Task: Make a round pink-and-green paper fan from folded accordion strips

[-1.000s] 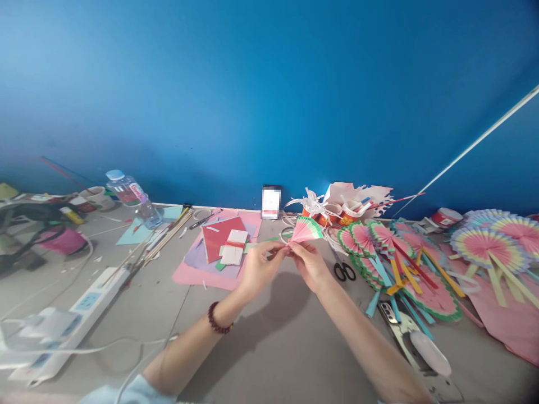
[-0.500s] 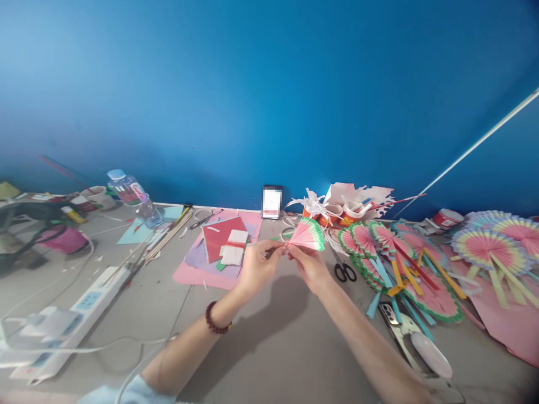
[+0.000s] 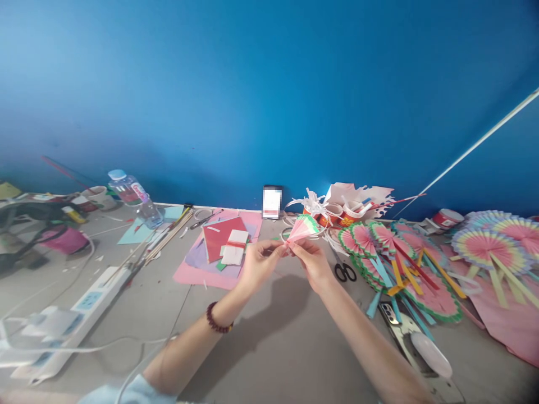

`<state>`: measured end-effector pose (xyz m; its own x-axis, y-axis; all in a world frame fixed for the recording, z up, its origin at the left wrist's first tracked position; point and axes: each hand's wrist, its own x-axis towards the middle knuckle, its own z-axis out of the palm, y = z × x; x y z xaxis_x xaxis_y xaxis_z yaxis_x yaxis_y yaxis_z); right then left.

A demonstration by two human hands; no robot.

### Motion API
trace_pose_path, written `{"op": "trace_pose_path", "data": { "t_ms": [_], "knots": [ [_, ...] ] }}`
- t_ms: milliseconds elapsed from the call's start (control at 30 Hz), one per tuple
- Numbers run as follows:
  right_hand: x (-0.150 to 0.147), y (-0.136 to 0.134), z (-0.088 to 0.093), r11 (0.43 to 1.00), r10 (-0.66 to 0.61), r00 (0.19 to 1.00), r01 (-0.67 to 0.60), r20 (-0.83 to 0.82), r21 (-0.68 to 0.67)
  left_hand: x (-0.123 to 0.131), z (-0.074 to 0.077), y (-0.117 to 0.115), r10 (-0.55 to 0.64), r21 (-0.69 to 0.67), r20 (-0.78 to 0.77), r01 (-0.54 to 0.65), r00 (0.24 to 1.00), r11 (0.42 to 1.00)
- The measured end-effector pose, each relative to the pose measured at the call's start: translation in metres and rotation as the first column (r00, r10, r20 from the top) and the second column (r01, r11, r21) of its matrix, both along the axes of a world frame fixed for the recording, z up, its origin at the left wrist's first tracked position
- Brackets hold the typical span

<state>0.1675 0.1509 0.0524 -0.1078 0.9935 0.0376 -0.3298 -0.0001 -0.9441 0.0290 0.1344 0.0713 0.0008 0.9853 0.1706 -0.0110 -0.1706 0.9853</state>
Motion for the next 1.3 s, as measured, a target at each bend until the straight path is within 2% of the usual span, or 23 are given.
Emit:
{"op": "trace_pose_path", "data": {
  "t_ms": [200,333,467,700,867,1033,1167,1300],
  "knots": [
    [-0.0003,-0.0010,0.0022,1.000,-0.005,0.998,0.006,0.067,-0.010,-0.0009,-0.0100,0.0062,0.020,-0.001,0.000,-0.020,1.000,1.000],
    [0.0027,0.0007,0.0023,1.000,-0.011,0.993,0.011,0.121,0.004,-0.0016,-0.0107,0.0081,0.012,-0.013,-0.036,-0.012,0.999,1.000],
    [0.0048,0.0027,-0.0011,1.000,-0.017,0.997,0.017,0.075,0.001,-0.0005,-0.0079,0.0056,0.011,-0.003,-0.080,-0.011,0.997,1.000],
    [0.0012,0.0024,-0.0056,0.999,-0.019,1.000,0.018,-0.025,-0.041,0.0029,-0.0059,0.0018,-0.023,-0.016,-0.068,0.022,0.997,1.000],
    [0.0027,0.0023,-0.0050,0.998,-0.015,0.999,0.017,0.033,-0.060,0.0027,-0.0092,0.0035,-0.048,0.015,-0.094,0.050,0.994,0.999],
    [0.0076,0.0033,-0.0017,0.995,0.075,0.992,-0.068,0.098,-0.066,0.0012,-0.0087,0.0047,-0.061,0.034,-0.102,0.064,0.993,0.997],
    [0.0086,0.0034,-0.0004,0.996,0.076,0.995,-0.074,0.059,-0.044,0.0004,-0.0048,0.0035,-0.092,-0.005,-0.083,0.092,0.992,0.996],
    [0.0071,0.0025,0.0009,0.995,0.093,0.996,-0.093,0.012,-0.031,-0.0010,-0.0051,0.0038,-0.062,-0.033,-0.056,0.061,0.996,0.998]
  ]
}}
